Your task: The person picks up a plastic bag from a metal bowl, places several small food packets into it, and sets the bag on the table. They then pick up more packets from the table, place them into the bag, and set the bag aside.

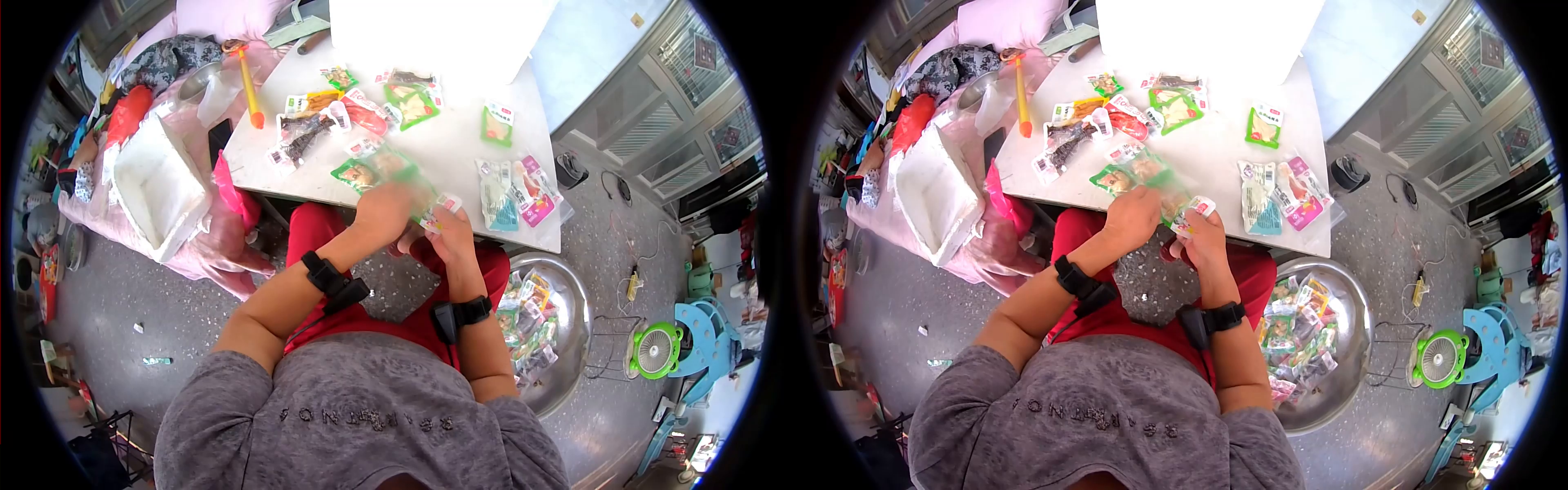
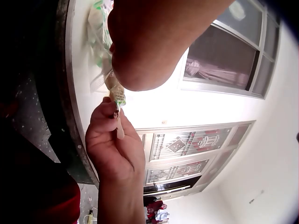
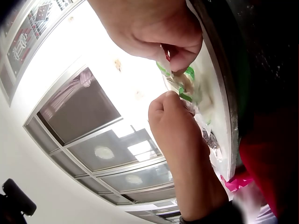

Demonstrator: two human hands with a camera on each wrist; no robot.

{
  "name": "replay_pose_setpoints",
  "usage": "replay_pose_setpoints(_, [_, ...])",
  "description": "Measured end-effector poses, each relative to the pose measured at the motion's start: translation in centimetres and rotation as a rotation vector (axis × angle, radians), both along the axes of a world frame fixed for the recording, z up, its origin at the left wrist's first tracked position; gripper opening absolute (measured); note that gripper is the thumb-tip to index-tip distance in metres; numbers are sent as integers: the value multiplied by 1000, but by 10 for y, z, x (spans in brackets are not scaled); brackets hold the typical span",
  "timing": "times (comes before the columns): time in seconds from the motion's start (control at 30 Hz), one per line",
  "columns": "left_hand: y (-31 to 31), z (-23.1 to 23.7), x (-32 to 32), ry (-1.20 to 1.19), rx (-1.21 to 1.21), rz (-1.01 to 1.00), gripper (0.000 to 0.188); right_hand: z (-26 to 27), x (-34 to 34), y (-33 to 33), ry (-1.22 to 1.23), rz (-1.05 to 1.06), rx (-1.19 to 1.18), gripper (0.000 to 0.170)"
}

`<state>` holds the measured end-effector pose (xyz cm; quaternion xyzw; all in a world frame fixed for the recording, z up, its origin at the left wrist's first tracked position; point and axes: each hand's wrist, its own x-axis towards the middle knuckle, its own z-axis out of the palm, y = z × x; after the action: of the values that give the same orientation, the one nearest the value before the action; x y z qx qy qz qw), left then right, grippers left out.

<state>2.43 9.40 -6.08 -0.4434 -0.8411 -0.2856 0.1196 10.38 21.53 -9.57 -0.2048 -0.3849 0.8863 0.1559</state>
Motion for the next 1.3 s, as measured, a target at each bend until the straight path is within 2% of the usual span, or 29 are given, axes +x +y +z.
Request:
replay_pose_setpoints(0.2, [1, -2, -2, 94, 91, -55, 5, 2, -26, -7, 16, 82, -9, 15])
replay_pose_setpoints(0.4, [-6, -4, 0, 111, 104, -121, 6, 10, -43, -13, -87, 244, 177, 22])
replay_pose_setpoints(0.5, [-6, -6, -2, 139, 139, -101, 6, -14, -65, -19, 77, 144, -140, 25])
replay_pose_setpoints(0.6, [-10, 0, -3, 98, 168, -111, 6, -9, -64, -22, -56, 129, -4, 22])
replay_pose_setpoints(0.7, [-16, 2, -4, 86, 180, -131, 6, -5, -54, -10, -209, 277, 253, 16])
replay_pose_setpoints(0.8, [-19, -1, -3, 55, 196, -132, 6, 9, -40, -7, -228, 417, 218, 12])
replay_pose_setpoints(0.9, [-21, 1, -2, 34, 171, -128, 5, -11, -43, -9, -154, 304, 76, 9])
replay_pose_setpoints(1.0, [-20, -5, -4, 70, 151, -131, 5, 3, -61, -39, -99, -27, 183, 8])
replay_pose_setpoints(1.1, [-22, 1, -8, -7, 112, -110, 6, 6, -72, -42, -166, -30, 190, 11])
replay_pose_setpoints(1.17, [-24, -1, -11, 25, 125, -114, 4, 19, -73, -42, -309, 159, 367, 13])
replay_pose_setpoints(1.23, [-25, -5, -13, 52, 149, -117, 4, 21, -72, -39, -318, 303, 441, 15])
replay_pose_setpoints(1.3, [-27, -8, -15, 71, 184, -119, 6, 9, -68, -34, -195, 332, 349, 18])
